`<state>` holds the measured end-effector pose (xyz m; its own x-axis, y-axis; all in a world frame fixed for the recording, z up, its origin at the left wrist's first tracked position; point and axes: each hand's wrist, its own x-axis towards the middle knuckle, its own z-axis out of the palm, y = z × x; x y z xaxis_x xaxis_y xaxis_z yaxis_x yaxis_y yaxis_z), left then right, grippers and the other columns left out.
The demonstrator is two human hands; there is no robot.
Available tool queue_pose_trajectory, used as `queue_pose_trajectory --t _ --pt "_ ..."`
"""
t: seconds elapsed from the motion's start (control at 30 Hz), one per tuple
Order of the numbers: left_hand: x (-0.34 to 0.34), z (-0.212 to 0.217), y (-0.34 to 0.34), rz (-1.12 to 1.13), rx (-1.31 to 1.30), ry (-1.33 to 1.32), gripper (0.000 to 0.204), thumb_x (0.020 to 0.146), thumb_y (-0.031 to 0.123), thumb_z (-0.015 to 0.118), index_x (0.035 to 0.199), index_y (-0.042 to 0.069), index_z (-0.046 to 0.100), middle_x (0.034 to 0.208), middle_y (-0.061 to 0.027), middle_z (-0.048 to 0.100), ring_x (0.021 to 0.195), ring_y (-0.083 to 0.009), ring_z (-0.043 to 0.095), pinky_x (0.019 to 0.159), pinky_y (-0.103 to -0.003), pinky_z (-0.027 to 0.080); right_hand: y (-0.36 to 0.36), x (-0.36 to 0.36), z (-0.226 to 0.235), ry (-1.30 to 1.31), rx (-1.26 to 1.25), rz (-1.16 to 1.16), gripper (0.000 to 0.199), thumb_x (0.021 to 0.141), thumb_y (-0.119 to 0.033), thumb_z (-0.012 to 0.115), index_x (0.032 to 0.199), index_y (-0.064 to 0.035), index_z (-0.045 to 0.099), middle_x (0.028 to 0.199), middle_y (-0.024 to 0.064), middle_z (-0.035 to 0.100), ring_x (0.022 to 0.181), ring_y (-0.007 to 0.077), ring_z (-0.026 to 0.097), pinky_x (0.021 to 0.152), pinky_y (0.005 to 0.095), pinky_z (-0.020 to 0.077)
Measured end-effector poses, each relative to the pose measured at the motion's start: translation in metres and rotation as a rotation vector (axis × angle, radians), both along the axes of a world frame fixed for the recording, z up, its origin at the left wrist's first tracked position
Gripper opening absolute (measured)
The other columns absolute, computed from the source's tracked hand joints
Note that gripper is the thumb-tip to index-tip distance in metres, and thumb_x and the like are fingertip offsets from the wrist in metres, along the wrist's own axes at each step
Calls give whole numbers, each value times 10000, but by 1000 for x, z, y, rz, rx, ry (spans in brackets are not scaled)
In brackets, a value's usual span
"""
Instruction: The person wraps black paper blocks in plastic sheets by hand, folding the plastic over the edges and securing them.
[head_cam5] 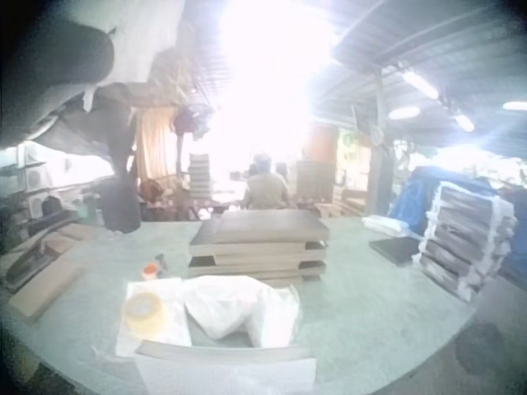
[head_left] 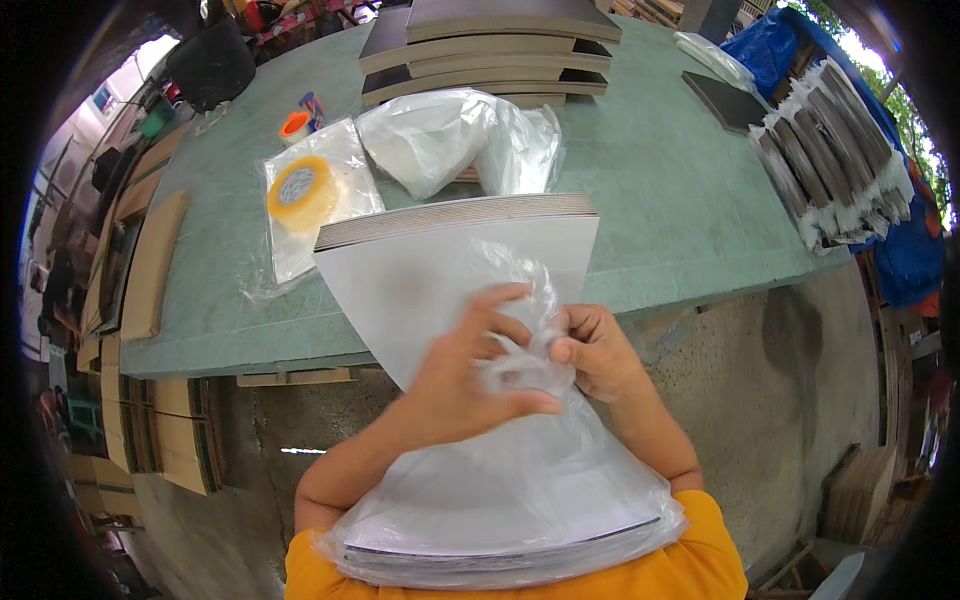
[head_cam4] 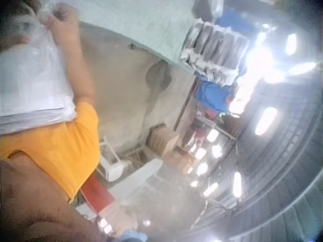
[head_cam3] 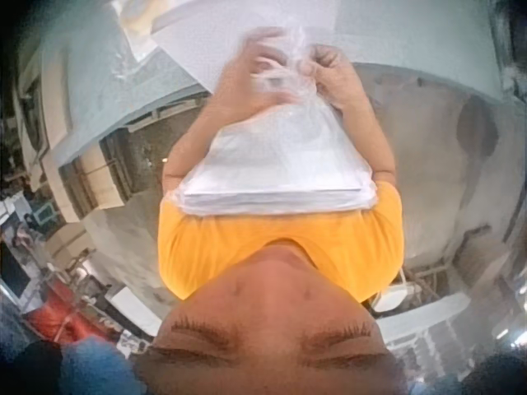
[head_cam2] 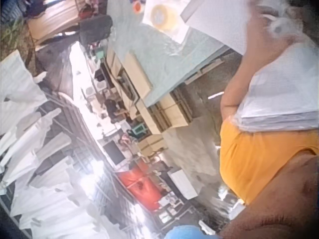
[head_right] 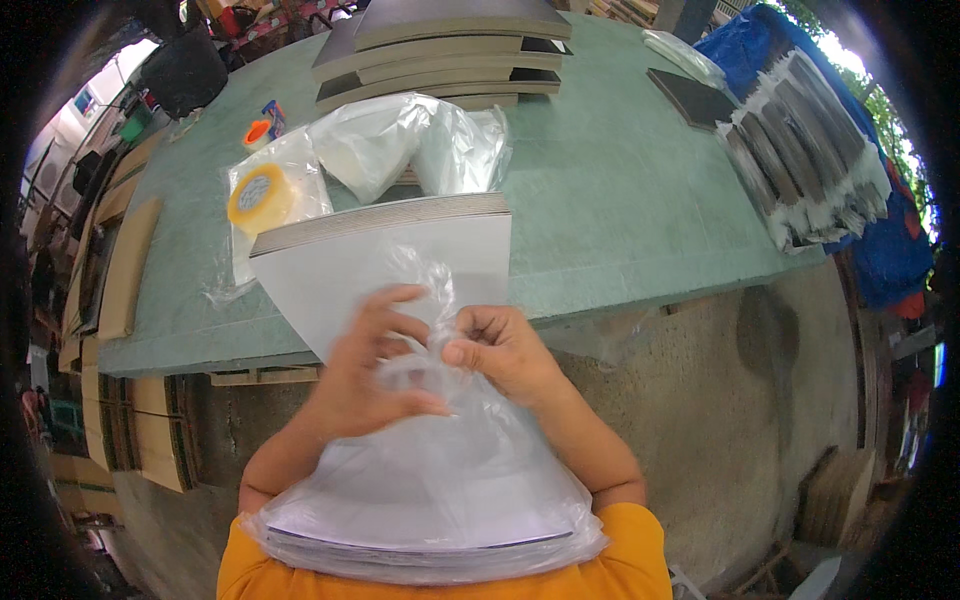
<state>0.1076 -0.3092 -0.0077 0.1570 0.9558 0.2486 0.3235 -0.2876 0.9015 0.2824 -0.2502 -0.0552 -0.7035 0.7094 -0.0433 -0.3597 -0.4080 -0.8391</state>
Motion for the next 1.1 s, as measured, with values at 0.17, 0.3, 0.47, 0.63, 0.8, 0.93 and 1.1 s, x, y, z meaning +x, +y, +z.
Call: queue_pose_trajectory --t 0.17,0.3,0.47,0.63,0.8,0.93,1.1 --pt "-1 -18 16 32 -165 -34 460 663 38 653 1097 46 500 867 -55 569 689 -90 491 644 -216 418 0 26 12 -542 542 -290 461 557 -364 780 702 -36 490 616 -6 490 553 49 449 500 194 376" --pt "0 -26 15 -8 -158 -135 364 683 10 627 1037 44 547 855 -50 574 678 -88 489 636 -218 413 2 41 -6 -1159 728 35 428 567 -310 773 739 22 566 645 19 552 581 80 489 533 226 411" --pt "-10 -27 17 10 -144 -44 147 716 26 585 860 10 562 797 -43 531 717 -104 478 656 -230 390 0 43 -27 -583 309 119 199 730 -140 637 818 34 599 714 28 597 643 81 519 582 225 422" --pt "-54 -10 7 394 266 -138 129 668 -53 488 778 -2 532 766 -48 489 731 -131 475 559 -222 393 4 42 -3 -415 104 44 143 754 -117 617 780 22 602 707 35 597 651 80 531 582 221 429" --pt "-45 -10 -13 194 -51 -470 145 663 -29 490 795 10 537 647 -35 509 595 -139 506 531 -251 406 6 31 3 -396 131 58 135 759 -148 622 772 -18 586 680 34 588 600 78 534 549 213 431" --pt "4 -13 8 -138 -244 -117 260 710 231 670 795 17 551 683 -32 555 600 -131 509 541 -264 404 -1 3 -9 -91 31 -26 171 776 -174 608 723 -15 574 650 41 578 572 88 527 534 218 428" --pt "-83 -46 -9 592 -270 348 378 698 231 678 987 34 537 924 -128 546 832 -220 528 662 -303 448 7 22 16 217 -170 -39 243 747 -243 637 711 -7 590 658 58 585 560 117 540 554 223 440"
